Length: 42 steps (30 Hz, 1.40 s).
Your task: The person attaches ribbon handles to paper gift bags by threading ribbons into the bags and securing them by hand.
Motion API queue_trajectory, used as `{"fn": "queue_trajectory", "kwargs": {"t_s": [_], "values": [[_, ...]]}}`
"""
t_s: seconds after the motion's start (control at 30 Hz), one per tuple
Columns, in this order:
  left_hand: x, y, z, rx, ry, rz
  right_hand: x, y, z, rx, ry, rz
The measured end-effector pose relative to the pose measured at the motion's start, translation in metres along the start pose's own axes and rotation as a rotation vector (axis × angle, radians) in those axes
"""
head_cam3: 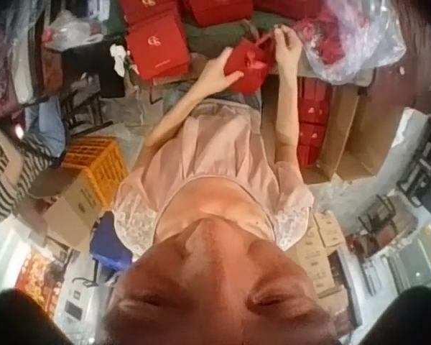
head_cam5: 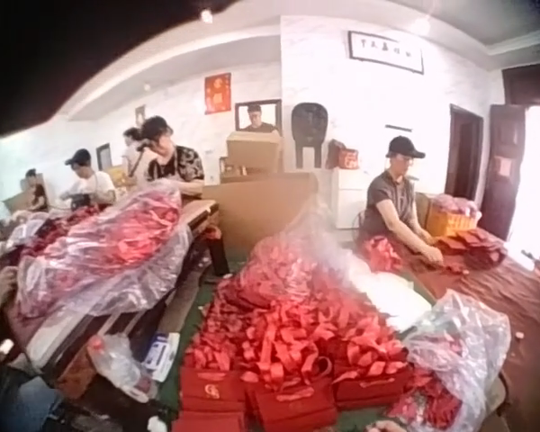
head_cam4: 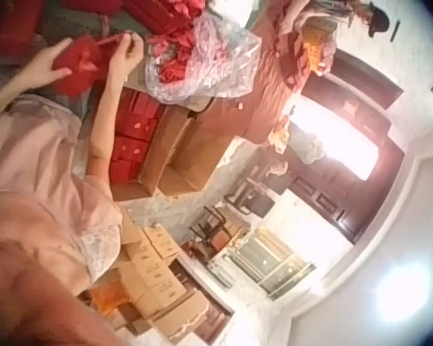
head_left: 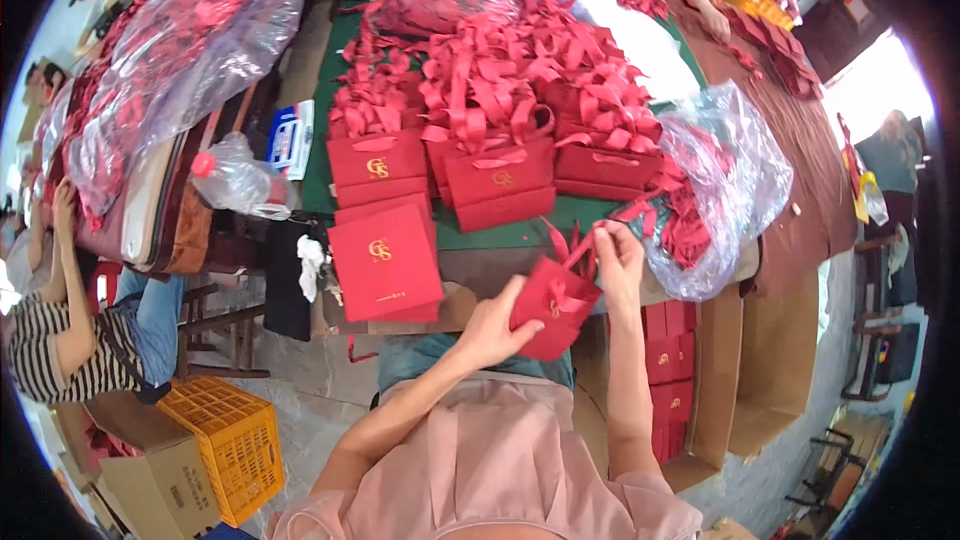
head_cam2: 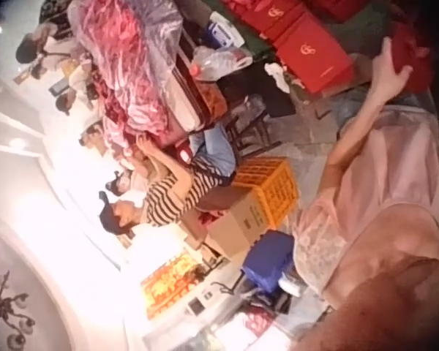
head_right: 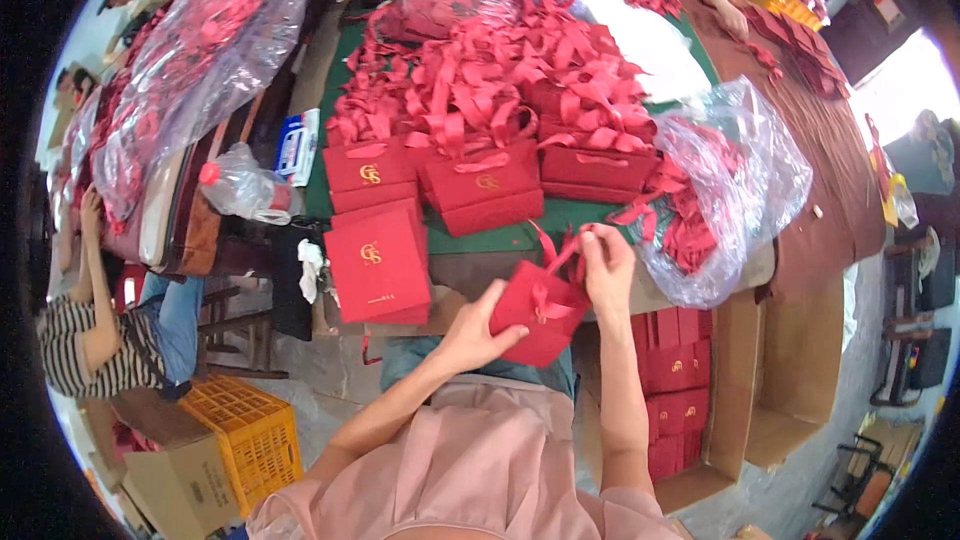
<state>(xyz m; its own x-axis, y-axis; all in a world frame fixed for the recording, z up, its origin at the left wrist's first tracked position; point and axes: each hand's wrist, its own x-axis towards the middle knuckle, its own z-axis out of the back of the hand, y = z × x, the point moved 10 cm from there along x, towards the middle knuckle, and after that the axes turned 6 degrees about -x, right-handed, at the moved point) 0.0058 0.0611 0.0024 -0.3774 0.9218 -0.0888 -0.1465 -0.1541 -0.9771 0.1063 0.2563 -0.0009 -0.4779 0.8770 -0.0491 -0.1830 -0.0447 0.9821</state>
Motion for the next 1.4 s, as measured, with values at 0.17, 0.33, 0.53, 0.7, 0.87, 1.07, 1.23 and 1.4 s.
{"fn": "queue_trajectory", "kwargs": {"t_s": [0.17,0.33,0.53,0.7,0.87,1.07,1.23,1.4], "values": [[-0.024,-0.022,0.020,0.049,-0.048,0.013,0.010,0.013,0.004,0.043,-0.080,0.124],[-0.033,-0.043,0.085,0.069,-0.238,-0.083,0.010,0.040,-0.019,0.182,0.003,0.105],[-0.020,-0.069,0.220,-0.104,-0.608,-0.250,-0.012,0.032,-0.056,0.099,0.160,0.103],[0.005,-0.032,0.291,-0.176,-0.685,-0.384,-0.056,0.041,-0.112,-0.175,0.331,0.208],[0.014,0.025,0.318,0.218,-0.778,-0.222,-0.084,0.054,-0.141,-0.262,0.414,0.339],[0.025,0.060,0.330,0.413,-0.781,0.008,-0.097,0.066,-0.163,-0.353,0.430,0.521],[0.039,0.060,0.320,0.383,-0.710,0.128,-0.128,0.081,-0.204,-0.524,0.579,0.781],[0.060,0.082,0.324,0.332,-0.573,0.264,-0.134,0.053,-0.225,-0.674,0.610,0.807]]}}
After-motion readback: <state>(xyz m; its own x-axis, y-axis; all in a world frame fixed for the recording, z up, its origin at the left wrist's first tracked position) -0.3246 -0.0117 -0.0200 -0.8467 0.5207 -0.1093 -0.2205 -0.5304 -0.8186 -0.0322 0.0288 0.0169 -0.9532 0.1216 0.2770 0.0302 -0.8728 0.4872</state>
